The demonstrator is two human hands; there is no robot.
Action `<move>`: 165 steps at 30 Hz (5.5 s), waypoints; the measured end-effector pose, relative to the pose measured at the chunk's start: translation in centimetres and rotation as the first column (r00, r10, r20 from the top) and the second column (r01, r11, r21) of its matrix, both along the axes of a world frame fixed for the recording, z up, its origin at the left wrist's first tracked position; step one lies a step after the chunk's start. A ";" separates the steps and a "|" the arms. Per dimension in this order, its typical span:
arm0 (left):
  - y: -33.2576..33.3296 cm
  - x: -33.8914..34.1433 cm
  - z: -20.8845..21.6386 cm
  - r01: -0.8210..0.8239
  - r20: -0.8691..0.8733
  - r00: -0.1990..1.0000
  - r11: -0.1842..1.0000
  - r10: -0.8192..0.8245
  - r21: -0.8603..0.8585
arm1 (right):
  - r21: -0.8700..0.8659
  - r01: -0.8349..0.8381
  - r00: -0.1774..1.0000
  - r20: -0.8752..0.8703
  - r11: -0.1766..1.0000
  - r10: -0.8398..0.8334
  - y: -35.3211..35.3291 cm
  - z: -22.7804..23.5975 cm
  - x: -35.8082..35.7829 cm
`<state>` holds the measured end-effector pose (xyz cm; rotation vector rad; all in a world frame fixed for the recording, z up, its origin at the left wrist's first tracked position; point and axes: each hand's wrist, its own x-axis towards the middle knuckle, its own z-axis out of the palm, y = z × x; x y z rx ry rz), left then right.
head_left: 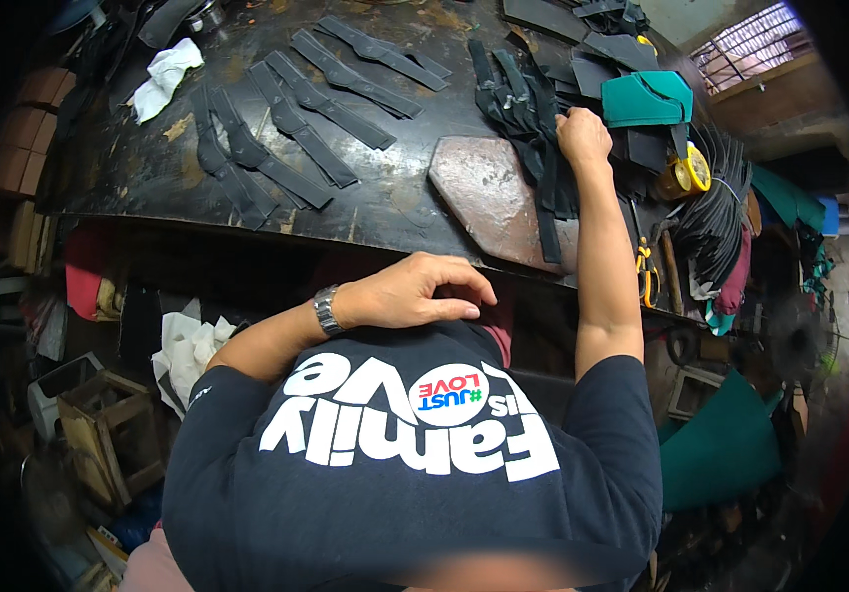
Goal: The person sorts and arranges black leather strips on a workbench. They pick up strips one by one, inspect them, and place them in rows, occasionally adjusting the pile and repositioning items.
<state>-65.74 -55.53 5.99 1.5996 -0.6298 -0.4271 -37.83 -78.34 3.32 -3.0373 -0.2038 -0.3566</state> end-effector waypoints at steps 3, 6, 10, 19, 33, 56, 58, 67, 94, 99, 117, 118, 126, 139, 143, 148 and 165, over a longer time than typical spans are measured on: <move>0.5 -0.3 -1.2 -0.005 0.019 1.000 0.999 0.004 0.037 | 0.041 0.052 0.999 -0.009 0.998 -0.052 0.4 -1.4 1.6; 1.6 -0.3 -2.1 -0.065 -0.054 0.996 0.998 0.065 -0.006 | 0.197 -0.074 0.977 0.211 0.977 0.032 0.3 -0.8 1.4; 2.7 1.6 -3.1 -0.121 -0.295 0.952 0.983 0.076 -0.139 | 0.511 -0.555 0.735 0.670 0.657 0.099 1.2 1.5 -0.5; 2.1 11.2 -3.6 -0.576 -0.732 0.679 0.662 0.061 -0.480 | 0.850 -0.060 0.689 0.414 -0.523 0.595 6.3 -0.9 -9.0; 6.0 11.6 -3.9 -0.720 -0.552 0.674 0.604 0.490 -0.343 | 0.907 0.417 0.568 -0.208 -0.060 0.796 6.8 0.5 -13.9; 37.5 13.6 -8.0 -0.939 0.594 0.312 0.148 0.741 0.310 | 0.901 -0.225 0.519 -0.212 0.372 0.828 27.7 -3.4 -17.3; 37.7 14.2 -8.7 -0.888 0.696 0.356 -0.008 0.623 0.461 | 0.852 -0.352 0.501 -0.177 0.386 0.847 27.6 -2.9 -17.2; 30.9 12.1 -4.2 -0.985 0.897 0.095 -0.089 0.431 0.147 | 0.578 -0.476 0.828 0.038 0.664 0.560 14.8 1.9 -13.6; 5.5 10.9 0.9 -0.603 0.174 0.765 0.785 0.620 -0.143 | -0.017 -0.688 0.638 0.462 0.726 0.616 12.7 8.7 -13.4; 10.7 9.4 -0.3 -0.664 -0.304 0.743 0.600 0.596 -0.445 | 0.969 -0.246 0.755 0.198 -0.010 0.624 17.2 4.1 -15.0; 23.0 7.3 -5.2 -0.919 -0.091 0.379 0.364 0.921 -0.150 | 0.962 0.253 0.563 -0.230 0.099 0.794 19.2 -0.9 -18.1; 23.7 7.2 -5.2 -0.923 -0.056 0.372 0.362 0.927 -0.134 | 0.964 0.241 0.559 -0.232 0.112 0.796 19.3 -0.9 -18.3; 28.1 10.5 -4.4 -0.930 0.197 0.359 0.367 0.912 -0.005 | 0.965 0.105 0.582 -0.256 0.241 0.772 20.2 -0.2 -16.9; 29.3 19.2 -7.9 -0.954 0.383 0.299 0.272 0.874 0.124 | 0.772 -0.213 0.796 -0.219 0.599 0.564 22.5 -1.5 -11.1; 25.9 14.0 -5.1 -0.897 0.093 0.437 0.441 0.895 -0.030 | 0.389 -0.655 0.737 0.142 0.648 0.660 20.3 0.4 -13.7; 19.6 1.4 -1.7 -0.240 0.047 0.971 0.962 0.236 0.134 | 0.834 -0.309 0.264 -0.387 0.458 0.883 14.4 3.8 -17.3; 11.8 -7.8 -5.0 -0.222 -0.381 0.882 0.958 0.278 0.184 | 0.693 0.534 0.005 -0.576 0.485 0.818 12.8 -2.1 -24.4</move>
